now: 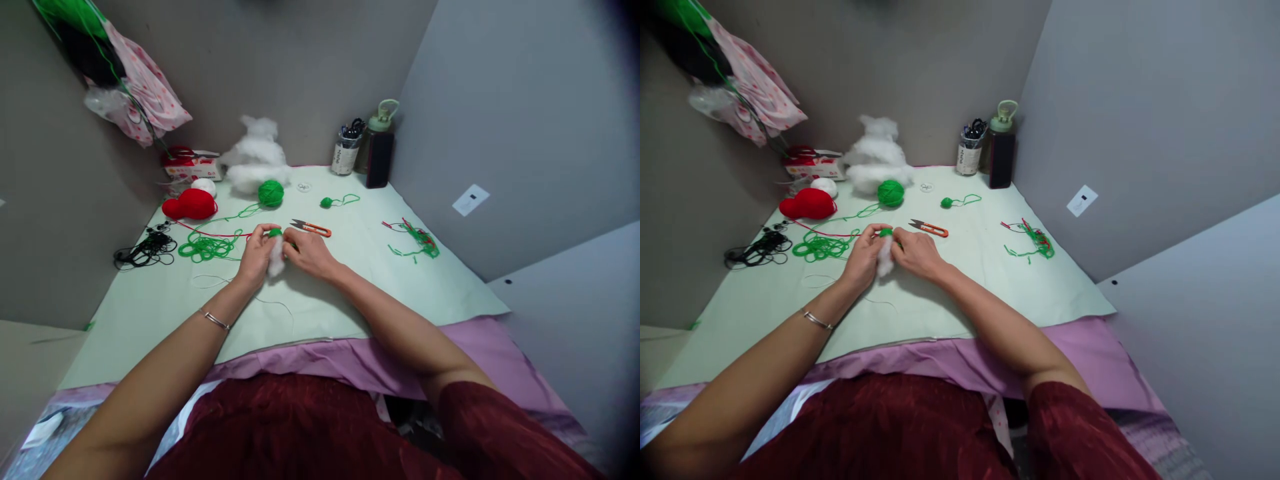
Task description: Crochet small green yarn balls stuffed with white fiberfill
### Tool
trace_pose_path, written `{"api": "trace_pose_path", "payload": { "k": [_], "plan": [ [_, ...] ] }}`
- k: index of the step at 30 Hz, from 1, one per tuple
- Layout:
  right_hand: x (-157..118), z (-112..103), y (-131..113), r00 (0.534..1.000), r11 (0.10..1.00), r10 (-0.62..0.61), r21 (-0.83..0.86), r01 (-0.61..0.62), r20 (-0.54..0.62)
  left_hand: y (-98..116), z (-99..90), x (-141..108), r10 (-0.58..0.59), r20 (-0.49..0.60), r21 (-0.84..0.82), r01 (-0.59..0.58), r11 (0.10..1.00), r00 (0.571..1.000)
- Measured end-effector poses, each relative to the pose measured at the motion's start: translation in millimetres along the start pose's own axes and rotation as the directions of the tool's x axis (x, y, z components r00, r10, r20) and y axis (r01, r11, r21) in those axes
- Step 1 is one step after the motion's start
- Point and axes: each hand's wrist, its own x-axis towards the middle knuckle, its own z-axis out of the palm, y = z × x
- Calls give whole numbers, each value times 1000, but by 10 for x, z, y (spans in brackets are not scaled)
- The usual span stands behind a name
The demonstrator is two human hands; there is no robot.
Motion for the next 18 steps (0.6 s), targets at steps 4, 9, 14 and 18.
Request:
{"api": "trace_pose_path", "payload": {
  "k": [4,9,14,18],
  "plan": [
    [17,-4,-37,1000,996,3,93,-2,-3,-27,9,9,77,-45,63,-74,995,996],
    [106,35,39,997,971,74,230,-67,-23,-4,22,-49,146,-46,99,-141,985,988],
    [123,39,88,988,960,138,255,-115,-72,51,34,-102,119,36,90,-122,988,992],
    [96,-13,106,982,966,159,223,-134,-103,95,39,-89,92,87,79,-98,992,992]
  ]
}}
